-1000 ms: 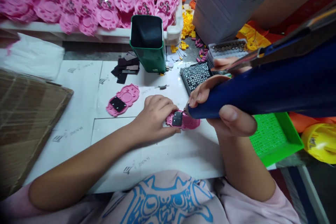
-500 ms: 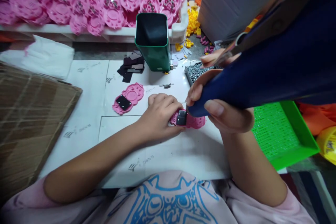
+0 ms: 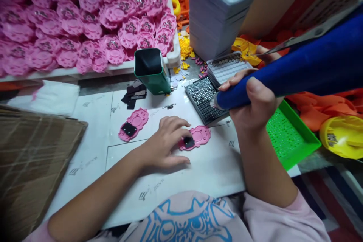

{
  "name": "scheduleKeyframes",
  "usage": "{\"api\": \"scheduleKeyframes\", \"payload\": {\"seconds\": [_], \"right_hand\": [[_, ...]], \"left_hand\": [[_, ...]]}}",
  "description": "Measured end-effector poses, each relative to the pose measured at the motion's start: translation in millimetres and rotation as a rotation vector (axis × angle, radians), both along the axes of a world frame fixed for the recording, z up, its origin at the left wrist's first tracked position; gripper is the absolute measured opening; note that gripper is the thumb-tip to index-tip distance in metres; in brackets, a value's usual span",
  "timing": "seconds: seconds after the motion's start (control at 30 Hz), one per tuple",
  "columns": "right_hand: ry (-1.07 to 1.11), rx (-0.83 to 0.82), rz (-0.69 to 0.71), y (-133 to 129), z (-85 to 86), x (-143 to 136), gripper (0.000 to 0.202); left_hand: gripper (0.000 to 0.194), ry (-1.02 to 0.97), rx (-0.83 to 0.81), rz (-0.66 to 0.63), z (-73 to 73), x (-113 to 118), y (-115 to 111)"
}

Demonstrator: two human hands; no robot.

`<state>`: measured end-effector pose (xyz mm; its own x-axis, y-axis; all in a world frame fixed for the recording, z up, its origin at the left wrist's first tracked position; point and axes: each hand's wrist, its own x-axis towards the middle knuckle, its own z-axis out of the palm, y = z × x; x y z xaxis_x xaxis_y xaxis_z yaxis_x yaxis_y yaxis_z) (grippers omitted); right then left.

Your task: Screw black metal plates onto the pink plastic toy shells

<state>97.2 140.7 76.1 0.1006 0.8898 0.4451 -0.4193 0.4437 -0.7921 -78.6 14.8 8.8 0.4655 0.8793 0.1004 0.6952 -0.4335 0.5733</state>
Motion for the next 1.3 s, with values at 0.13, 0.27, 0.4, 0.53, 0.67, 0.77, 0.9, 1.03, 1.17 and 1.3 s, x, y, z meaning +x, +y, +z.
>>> {"api": "scheduleKeyframes", "payload": {"seconds": [0.13,0.27,0.4,0.53,0.67,0.77,0.9,1.03,1.17,1.3], "right_hand": [[0.028,-0.042,-0.139,10.3,-12.2,-4.6,0.022],[0.049,-0.034,-0.228,20.1,-19.0,-7.7,0.019],[0.038,-0.058,-0.228,23.2,-21.0,-7.4,0.016],[0.019,-0.06,-0.176,23.0,-22.6,-5.3,0.02],[0.03,0.002,-0.155,25.3,-24.8,-5.1,0.022],[0.002,0.024,-0.164,27.7,-24.9,-7.3,0.025],[-0.027,0.011,-0.162,29.9,-24.6,-8.9,0.025],[-0.02,-0.003,-0.144,29.6,-24.4,-4.8,0.021],[0.025,-0.053,-0.095,23.9,-18.0,0.1,0.016],[0.016,0.0,-0.086,10.0,-3.8,0.7,0.013]], "left_hand": [[0.057,0.01,-0.001,-0.124,7.4,-2.7,-0.6],[0.053,-0.007,0.001,-0.115,10.2,-1.0,0.3],[0.034,-0.023,-0.013,-0.13,11.7,-1.2,2.3],[0.026,-0.032,0.005,-0.12,9.1,-2.0,3.4],[0.029,-0.025,0.056,-0.02,0.5,0.4,2.1],[0.027,0.007,0.09,0.109,-3.5,3.1,0.5],[0.031,0.031,0.043,0.157,1.3,3.1,0.2],[0.052,0.075,-0.045,0.078,10.1,0.1,2.4],[0.055,0.088,-0.084,0.07,12.4,-1.7,4.5],[0.053,0.052,-0.081,0.118,9.2,-1.7,4.5]]}}
